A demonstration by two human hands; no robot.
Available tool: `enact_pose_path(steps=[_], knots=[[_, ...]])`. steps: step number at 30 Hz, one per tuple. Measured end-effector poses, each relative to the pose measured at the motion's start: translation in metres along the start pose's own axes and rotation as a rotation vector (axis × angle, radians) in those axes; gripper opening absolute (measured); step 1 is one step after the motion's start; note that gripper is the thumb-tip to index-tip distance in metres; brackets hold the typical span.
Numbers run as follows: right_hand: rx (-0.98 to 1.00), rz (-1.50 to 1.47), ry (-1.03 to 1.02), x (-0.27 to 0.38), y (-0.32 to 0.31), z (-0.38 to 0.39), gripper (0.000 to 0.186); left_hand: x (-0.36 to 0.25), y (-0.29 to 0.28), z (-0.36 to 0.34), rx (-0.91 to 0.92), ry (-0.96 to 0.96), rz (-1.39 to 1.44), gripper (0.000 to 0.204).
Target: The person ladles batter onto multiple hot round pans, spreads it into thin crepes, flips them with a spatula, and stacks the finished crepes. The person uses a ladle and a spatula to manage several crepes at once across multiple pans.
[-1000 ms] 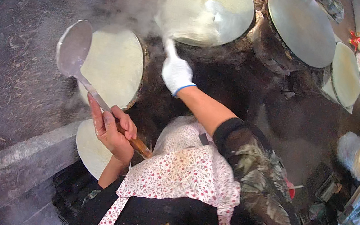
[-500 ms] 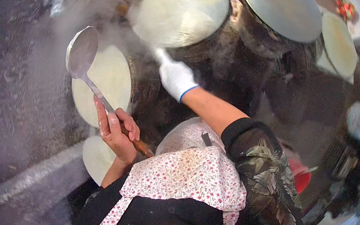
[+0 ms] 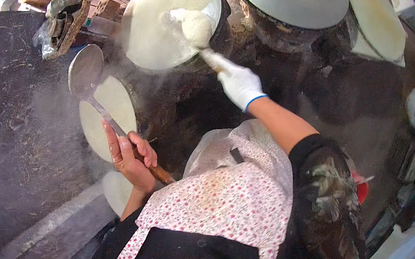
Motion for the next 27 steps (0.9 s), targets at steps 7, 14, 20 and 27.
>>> enact_pose_path(steps=[7, 14, 20, 27], knots=[[0.203, -0.005, -0.023, 0.013, 0.024, -0.003, 0.054, 0.001, 0.037, -0.001, -0.104, -0.028, -0.04, 0.059], [-0.013, 0.19, 0.036, -0.015, -0.053, -0.065, 0.05, 0.005, 0.061, -0.016, -0.126, -0.029, -0.075, 0.057], [0.062, 0.09, -0.278, 0.016, -0.039, -0.056, 0.044, 0.015, 0.065, -0.023, -0.121, -0.069, -0.017, 0.057], [-0.259, -0.257, 0.084, -0.053, -0.021, -0.003, 0.048, 0.017, 0.052, -0.026, -0.093, -0.135, -0.028, 0.059]])
Point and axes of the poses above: each hand's wrist, its own z-axis away from the middle knuckle, its own y-axis out of the palm, x = y × z, the point moved 10 cm from there along -z, towards the middle knuckle, and after that the axes turned 7 degrees about x, right-handed, at the moved point
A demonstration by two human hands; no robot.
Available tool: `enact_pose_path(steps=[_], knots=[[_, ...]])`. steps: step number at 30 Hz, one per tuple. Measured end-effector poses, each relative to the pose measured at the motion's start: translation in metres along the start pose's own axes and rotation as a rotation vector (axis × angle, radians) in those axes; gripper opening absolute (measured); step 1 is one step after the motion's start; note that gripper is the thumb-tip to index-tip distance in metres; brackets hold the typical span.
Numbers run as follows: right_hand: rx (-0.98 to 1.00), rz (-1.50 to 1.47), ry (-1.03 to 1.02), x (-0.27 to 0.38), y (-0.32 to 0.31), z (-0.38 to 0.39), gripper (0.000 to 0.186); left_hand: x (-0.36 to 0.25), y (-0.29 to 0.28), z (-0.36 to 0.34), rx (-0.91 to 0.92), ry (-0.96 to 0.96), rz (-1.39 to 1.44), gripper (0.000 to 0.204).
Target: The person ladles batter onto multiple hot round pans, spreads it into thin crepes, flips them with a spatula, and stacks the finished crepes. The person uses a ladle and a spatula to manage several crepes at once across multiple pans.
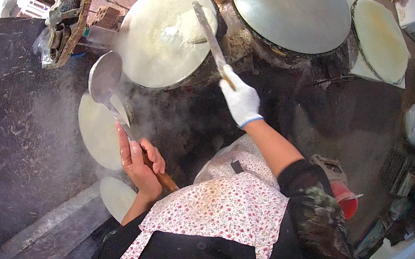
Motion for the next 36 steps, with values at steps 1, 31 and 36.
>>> enact_pose_path(steps=[1, 31, 36], knots=[[-0.01, -0.108, 0.022, -0.004, 0.008, -0.005, 0.046, 0.001, -0.003, 0.001, 0.0, -0.008, 0.014, 0.059], [0.253, 0.409, -0.128, 0.049, -0.006, -0.059, 0.044, 0.024, -0.007, -0.115, 0.175, -0.076, 0.362, 0.06], [0.141, 0.764, -0.195, 0.056, -0.021, -0.063, 0.043, 0.061, -0.017, -0.144, 0.101, -0.272, 0.423, 0.059]])
Point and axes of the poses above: each hand's wrist, its own z-axis away from the middle knuckle, its own y-axis out of the palm, x = y × z, the point moved 10 cm from there along -z, towards the middle knuckle, and after that the axes turned 7 degrees about x, right-handed, at the moved point
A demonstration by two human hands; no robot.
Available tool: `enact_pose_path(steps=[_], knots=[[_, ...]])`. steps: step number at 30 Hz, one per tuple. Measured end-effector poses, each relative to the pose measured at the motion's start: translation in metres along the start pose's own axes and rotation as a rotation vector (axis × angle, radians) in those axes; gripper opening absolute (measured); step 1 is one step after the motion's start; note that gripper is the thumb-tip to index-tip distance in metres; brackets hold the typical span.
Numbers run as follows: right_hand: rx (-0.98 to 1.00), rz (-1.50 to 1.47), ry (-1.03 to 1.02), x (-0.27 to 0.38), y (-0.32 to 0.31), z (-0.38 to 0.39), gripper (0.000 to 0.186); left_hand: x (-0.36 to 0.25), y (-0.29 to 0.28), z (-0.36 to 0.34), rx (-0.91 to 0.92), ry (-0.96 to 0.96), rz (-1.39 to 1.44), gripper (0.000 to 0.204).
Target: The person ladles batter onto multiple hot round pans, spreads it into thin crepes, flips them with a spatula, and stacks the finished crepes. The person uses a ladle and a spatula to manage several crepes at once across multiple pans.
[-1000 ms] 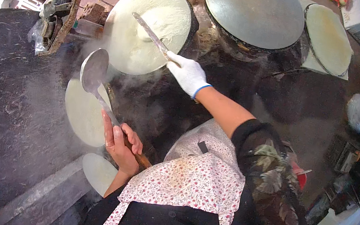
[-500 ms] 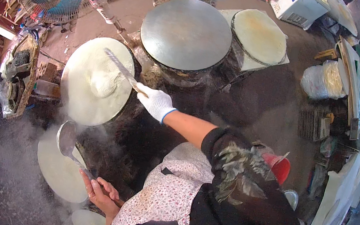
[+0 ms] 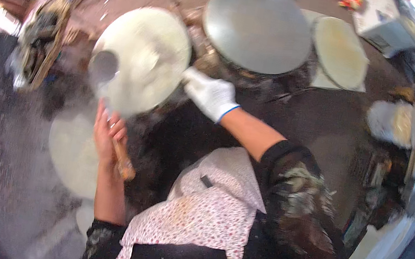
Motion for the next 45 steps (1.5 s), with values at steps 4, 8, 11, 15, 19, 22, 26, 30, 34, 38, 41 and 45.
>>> enact_pose_path(steps=[4, 8, 11, 15, 19, 22, 26, 30, 34, 38, 41, 45], knots=[[0.225, -0.187, 0.1, 0.011, 0.029, 0.0, 0.043, 0.03, 0.0, 0.001, 0.026, -0.093, 0.253, 0.064], [0.381, -0.4, 0.009, 0.052, 0.044, 0.001, 0.044, 0.05, 0.01, 0.003, -0.111, -0.236, 0.551, 0.037], [0.362, -0.581, -0.069, 0.068, 0.022, 0.008, 0.043, 0.022, 0.055, 0.028, 0.055, -0.399, 1.201, 0.014], [0.2, -1.033, 0.134, 0.042, -0.009, 0.026, 0.043, -0.042, 0.069, 0.104, 0.289, -0.29, 1.327, 0.025], [0.149, -0.452, -0.077, 0.054, -0.014, 0.043, 0.042, -0.042, 0.038, 0.123, 0.199, -0.176, 1.14, 0.045], [0.425, -0.556, 0.167, 0.032, 0.042, 0.065, 0.042, -0.031, 0.026, 0.125, 0.138, -0.199, 1.18, 0.044], [-0.016, -0.616, 0.25, 0.003, 0.034, 0.093, 0.043, -0.042, 0.029, 0.141, 0.203, -0.202, 1.157, 0.036], [0.478, -0.13, 0.255, 0.022, 0.098, 0.126, 0.046, -0.05, 0.018, 0.146, 0.027, -0.156, 1.2, 0.008], [0.219, -0.535, -0.072, 0.059, 0.07, 0.085, 0.049, -0.055, 0.042, 0.135, 0.046, -0.21, 1.245, 0.01], [0.069, -0.424, 0.205, 0.018, 0.035, 0.011, 0.046, -0.051, 0.104, 0.119, 0.167, -0.251, 1.232, 0.011], [0.389, -0.251, -0.143, 0.041, 0.034, -0.009, 0.042, -0.033, 0.163, 0.096, 0.189, -0.277, 1.235, 0.015], [0.685, -0.376, -0.292, 0.004, 0.011, 0.041, 0.056, 0.003, 0.254, 0.064, 0.258, -0.38, 1.231, 0.022]])
Point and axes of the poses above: each hand's wrist, its own z-axis away from the middle knuckle, its own y-axis out of the palm, x = y × z, the point moved 10 cm from there along -z, towards the middle knuckle, and after that the axes turned 7 degrees about x, right-handed, at the moved point
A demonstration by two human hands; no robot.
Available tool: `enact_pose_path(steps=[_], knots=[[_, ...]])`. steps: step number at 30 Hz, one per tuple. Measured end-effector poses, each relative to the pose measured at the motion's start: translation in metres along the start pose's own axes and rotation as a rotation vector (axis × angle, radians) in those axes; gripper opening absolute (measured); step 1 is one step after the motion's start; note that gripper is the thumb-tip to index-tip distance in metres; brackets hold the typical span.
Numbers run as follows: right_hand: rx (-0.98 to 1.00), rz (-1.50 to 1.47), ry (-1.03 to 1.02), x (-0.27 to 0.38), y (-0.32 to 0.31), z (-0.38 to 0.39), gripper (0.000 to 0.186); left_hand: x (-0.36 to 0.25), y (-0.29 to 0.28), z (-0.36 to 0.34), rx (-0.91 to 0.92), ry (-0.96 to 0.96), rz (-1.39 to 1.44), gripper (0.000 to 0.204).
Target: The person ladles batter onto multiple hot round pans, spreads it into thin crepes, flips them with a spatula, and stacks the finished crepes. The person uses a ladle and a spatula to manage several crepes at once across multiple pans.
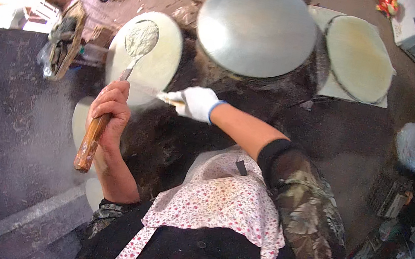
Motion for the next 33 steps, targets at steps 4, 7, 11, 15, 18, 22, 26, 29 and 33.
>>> enact_pose_path(steps=[4, 7, 11, 15, 18, 22, 26, 29, 33], knots=[[-0.354, -0.201, 0.223, -0.091, -0.065, 0.132, 0.073, 0.076, -0.026, -0.071, -0.022, -0.158, 0.045, 0.025], [-0.648, -0.364, 0.332, -0.16, -0.114, 0.234, 0.078, 0.119, -0.062, -0.126, -0.028, -0.241, 0.002, 0.026], [-0.835, -0.918, 0.299, -0.219, -0.125, 0.315, 0.071, 0.166, -0.135, -0.191, -0.074, -0.306, -0.33, 0.014], [-0.824, -1.016, 0.448, -0.241, -0.103, 0.343, 0.07, 0.176, -0.204, -0.227, -0.211, -0.154, -1.151, 0.058], [-0.909, -0.966, 0.465, -0.244, -0.096, 0.351, 0.068, 0.173, -0.218, -0.241, -0.191, 0.005, -1.718, 0.051], [-0.979, -0.816, 0.55, -0.239, -0.082, 0.35, 0.063, 0.179, -0.192, -0.254, 0.147, 0.339, -2.754, 0.052], [-1.132, -0.312, 0.532, -0.197, -0.09, 0.337, 0.061, 0.149, -0.184, -0.294, 0.187, 0.488, -3.018, 0.056], [-1.155, -0.215, 0.608, -0.181, -0.09, 0.303, 0.062, 0.116, -0.165, -0.336, 0.268, 0.579, -3.096, 0.056], [-0.936, -0.252, 0.764, -0.193, -0.106, 0.234, 0.06, 0.013, -0.117, -0.345, -0.17, 0.723, -2.63, 0.031]])
Point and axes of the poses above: each hand's wrist, its own z-axis away from the middle knuckle, its own y-axis out of the palm, x = y × z, the point moved 10 cm from there along -z, towards the middle knuckle, and after that the axes turned 7 degrees about x, right-handed, at the moved point
